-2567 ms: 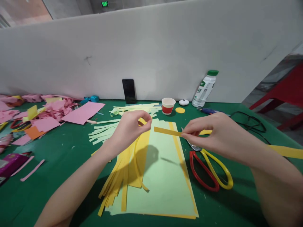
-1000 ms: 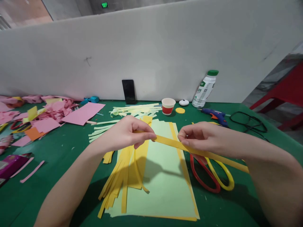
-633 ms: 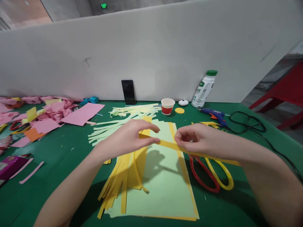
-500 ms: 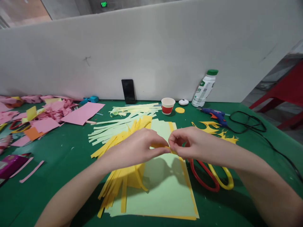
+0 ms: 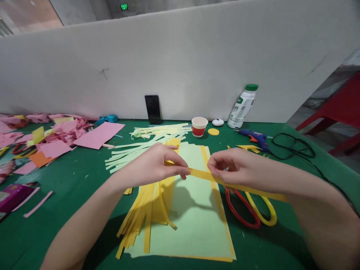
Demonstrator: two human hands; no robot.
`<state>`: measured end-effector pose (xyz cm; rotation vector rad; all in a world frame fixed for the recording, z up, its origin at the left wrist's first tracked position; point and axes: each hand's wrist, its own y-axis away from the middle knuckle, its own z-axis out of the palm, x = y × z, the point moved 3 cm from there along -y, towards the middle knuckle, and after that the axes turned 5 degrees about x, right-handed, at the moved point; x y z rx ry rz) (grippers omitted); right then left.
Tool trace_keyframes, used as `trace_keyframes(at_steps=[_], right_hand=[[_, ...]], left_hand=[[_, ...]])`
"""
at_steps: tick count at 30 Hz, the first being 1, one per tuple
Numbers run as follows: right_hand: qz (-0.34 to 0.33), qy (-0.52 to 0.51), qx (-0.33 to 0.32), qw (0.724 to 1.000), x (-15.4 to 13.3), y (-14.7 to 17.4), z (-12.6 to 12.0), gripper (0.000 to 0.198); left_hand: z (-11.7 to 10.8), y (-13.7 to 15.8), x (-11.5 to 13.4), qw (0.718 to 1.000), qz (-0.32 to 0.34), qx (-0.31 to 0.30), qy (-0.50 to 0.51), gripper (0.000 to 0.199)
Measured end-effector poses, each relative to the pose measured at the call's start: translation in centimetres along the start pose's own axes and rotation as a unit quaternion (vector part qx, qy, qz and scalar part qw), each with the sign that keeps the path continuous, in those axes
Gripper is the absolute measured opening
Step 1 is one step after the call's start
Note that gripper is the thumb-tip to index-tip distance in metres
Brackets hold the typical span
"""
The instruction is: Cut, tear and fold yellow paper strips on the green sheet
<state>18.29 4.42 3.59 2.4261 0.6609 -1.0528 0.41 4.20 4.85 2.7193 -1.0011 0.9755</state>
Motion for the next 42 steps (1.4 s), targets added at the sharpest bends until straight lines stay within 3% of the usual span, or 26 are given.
trace_keyframes(at_steps=[17, 20, 34, 42], right_hand=[[-0.033, -0.012, 0.075, 0.997, -1.6, -1.2, 1.8, 0.012], [-0.044, -0.032, 0.063, 0.997, -1.5, -1.1, 1.6, 0.01], [0.034, 0.007, 0.049, 0.998, 0.0, -0.3, -0.9, 0.009], [-0.027, -0.04, 0.084, 0.995, -1.3, -1.3, 0.3, 0.007]], left_hand=[[1.7, 0.1, 0.0, 0.999, -0.027, -0.006, 0.015, 0.029], [1.8, 0.0, 0.0, 0.998, -0.055, -0.004, 0.03, 0.029], [-0.8, 0.3, -0.4, 0.99, -0.139, -0.005, 0.038, 0.03], [0.4, 0.1, -0.2, 0.992, -0.121, -0.002, 0.031, 0.03]])
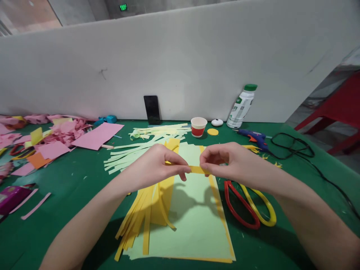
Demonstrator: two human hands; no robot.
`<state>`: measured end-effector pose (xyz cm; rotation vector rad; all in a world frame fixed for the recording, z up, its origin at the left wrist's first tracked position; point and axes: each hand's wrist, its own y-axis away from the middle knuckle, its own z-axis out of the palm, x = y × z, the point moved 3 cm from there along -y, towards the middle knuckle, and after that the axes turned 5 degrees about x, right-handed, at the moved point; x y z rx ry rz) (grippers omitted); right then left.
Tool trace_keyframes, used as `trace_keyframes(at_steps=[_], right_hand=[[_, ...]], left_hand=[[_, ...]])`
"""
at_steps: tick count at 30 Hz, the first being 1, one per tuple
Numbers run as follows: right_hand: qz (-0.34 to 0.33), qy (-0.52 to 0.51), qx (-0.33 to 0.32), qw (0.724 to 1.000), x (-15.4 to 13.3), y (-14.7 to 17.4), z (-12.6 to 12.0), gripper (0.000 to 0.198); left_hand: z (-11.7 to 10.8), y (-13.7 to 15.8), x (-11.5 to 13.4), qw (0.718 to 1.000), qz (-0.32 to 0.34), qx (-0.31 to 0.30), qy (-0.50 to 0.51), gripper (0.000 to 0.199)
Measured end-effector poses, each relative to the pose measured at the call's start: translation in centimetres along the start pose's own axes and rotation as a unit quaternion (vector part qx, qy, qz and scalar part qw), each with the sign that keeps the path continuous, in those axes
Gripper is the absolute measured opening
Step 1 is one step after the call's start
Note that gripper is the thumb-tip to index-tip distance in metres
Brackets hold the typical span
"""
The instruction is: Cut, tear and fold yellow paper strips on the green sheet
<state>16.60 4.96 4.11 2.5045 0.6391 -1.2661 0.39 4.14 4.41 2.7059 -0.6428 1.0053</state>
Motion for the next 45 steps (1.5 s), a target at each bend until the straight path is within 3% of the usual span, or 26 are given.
trace_keyframes(at_steps=[9, 15, 24, 32, 37, 40, 45], right_hand=[[-0.013, 0.011, -0.013, 1.0, 0.1, 0.2, 1.4, 0.007], [0.02, -0.023, -0.065, 0.997, 0.5, 0.6, 0.3, 0.006], [0.048, 0.031, -0.063, 0.996, 1.0, 1.2, -1.8, 0.011], [0.066, 0.081, -0.082, 0.991, 2.4, 1.8, -2.9, 0.011], [0.086, 0.121, -0.073, 0.986, 2.5, 2.5, -4.1, 0.018], [0.061, 0.134, -0.095, 0.985, 2.3, 2.2, -3.5, 0.017], [0.002, 0.075, -0.126, 0.989, 1.5, 1.1, -1.1, 0.014]], left_hand=[[1.3, 0.4, 0.5, 1.0, 0.005, -0.009, 0.017, 0.03], [0.6, 0.4, 0.6, 1.0, -0.014, 0.004, 0.008, 0.028], [-1.6, 0.6, 0.1, 1.0, 0.006, 0.021, -0.021, 0.027], [-1.8, 0.6, -0.3, 1.0, 0.022, -0.005, -0.02, 0.027], [-2.7, 0.7, -0.9, 0.999, -0.011, 0.013, -0.042, 0.023], [-2.2, 0.6, -1.0, 0.997, -0.014, -0.009, -0.074, 0.023], [0.9, 0.5, 0.5, 0.997, 0.011, -0.05, -0.066, 0.035]])
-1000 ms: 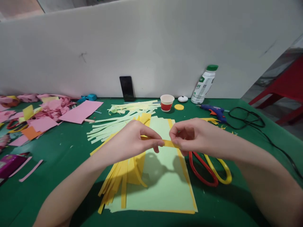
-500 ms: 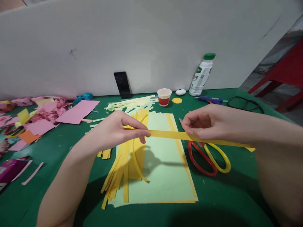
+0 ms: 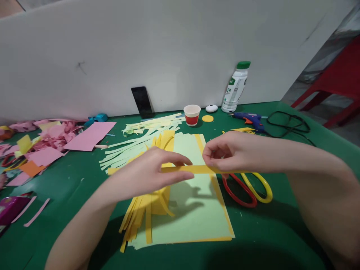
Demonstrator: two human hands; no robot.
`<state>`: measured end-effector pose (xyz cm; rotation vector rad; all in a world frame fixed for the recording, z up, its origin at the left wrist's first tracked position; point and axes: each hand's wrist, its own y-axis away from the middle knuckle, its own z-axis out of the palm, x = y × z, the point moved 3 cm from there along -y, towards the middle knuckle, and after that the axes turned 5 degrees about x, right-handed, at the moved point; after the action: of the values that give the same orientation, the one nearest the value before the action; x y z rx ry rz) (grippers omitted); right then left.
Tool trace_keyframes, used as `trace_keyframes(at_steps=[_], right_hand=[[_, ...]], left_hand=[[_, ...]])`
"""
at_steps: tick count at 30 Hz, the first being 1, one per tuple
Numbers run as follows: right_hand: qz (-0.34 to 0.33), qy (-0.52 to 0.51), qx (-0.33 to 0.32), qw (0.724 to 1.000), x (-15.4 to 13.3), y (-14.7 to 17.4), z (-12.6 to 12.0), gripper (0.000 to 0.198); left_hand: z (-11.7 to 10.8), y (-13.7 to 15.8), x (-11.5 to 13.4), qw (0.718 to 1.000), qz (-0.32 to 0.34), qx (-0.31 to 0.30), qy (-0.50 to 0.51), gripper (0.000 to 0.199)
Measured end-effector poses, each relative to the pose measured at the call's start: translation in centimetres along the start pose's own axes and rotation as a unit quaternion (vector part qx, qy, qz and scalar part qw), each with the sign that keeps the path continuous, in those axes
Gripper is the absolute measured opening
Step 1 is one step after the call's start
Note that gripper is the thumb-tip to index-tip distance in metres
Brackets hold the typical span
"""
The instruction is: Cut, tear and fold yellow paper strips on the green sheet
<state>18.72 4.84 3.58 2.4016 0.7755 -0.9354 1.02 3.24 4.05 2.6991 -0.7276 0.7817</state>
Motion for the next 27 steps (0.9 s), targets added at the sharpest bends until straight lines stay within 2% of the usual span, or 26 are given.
trace_keyframes(at_steps=[3, 6, 16, 23, 27], right_hand=[[-0.024, -0.027, 0.007, 0.999, -0.7, -0.5, 0.7, 0.011], [-0.034, -0.028, 0.02, 0.999, -1.1, -0.7, 1.0, 0.011], [-0.029, -0.099, -0.007, 0.995, -1.1, -1.0, 0.7, 0.013], [-0.022, -0.115, -0.052, 0.992, -1.0, -1.0, 0.6, 0.019], [0.007, -0.117, -0.063, 0.991, -0.7, -1.0, 0.2, 0.021]], left_hand=[[1.4, -0.1, 1.1, 0.999, 0.019, -0.016, 0.035, 0.034], [1.8, -0.2, 1.3, 0.997, 0.019, -0.014, 0.08, 0.034], [1.4, -0.1, 1.1, 0.995, -0.011, -0.011, 0.095, 0.03], [1.2, -0.3, 0.9, 0.99, -0.033, -0.043, 0.129, 0.032], [0.7, -0.4, 0.5, 0.988, -0.032, -0.058, 0.142, 0.029]])
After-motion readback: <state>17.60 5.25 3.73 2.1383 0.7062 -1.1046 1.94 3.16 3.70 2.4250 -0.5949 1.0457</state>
